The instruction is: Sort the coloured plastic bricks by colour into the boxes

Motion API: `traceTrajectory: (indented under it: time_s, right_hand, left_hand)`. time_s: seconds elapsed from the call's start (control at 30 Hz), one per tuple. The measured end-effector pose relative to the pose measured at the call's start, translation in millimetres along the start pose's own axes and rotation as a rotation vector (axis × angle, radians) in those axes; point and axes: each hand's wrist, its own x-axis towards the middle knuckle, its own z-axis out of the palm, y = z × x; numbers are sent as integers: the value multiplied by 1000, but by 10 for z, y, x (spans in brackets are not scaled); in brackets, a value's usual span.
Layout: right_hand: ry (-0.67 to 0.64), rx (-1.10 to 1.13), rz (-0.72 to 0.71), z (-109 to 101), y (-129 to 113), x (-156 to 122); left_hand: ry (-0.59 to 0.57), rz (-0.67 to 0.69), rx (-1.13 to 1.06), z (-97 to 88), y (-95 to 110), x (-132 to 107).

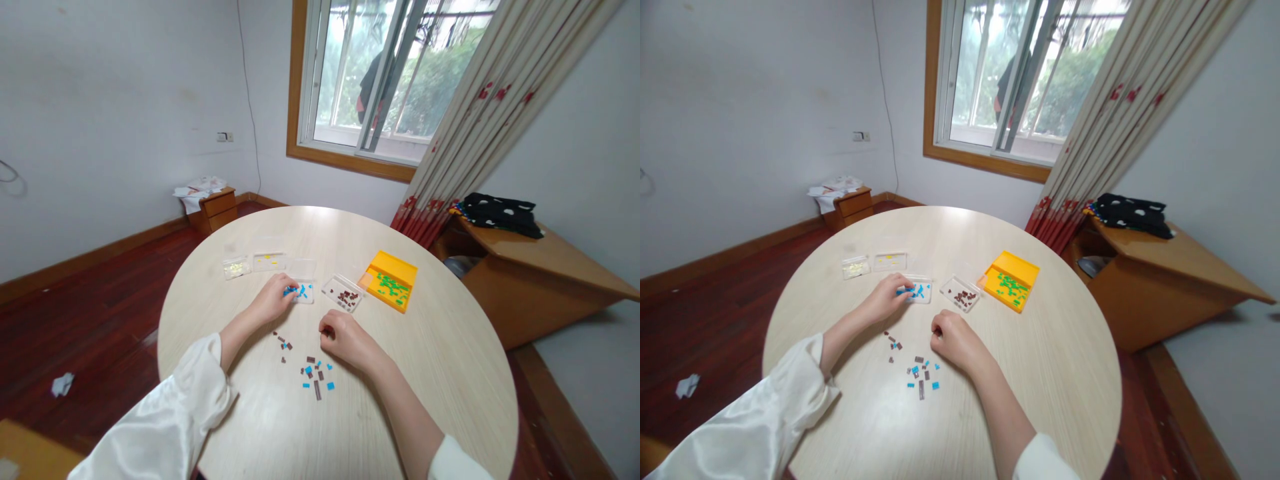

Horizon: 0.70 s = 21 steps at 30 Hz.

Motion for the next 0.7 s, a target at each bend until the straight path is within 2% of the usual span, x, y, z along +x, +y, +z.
traceTrajectory:
  time_s: [0.7]
  right_hand:
    - [137,-63,-1,-3,131,49]
  left_hand:
    - [47,22,-21,-14,-5,6]
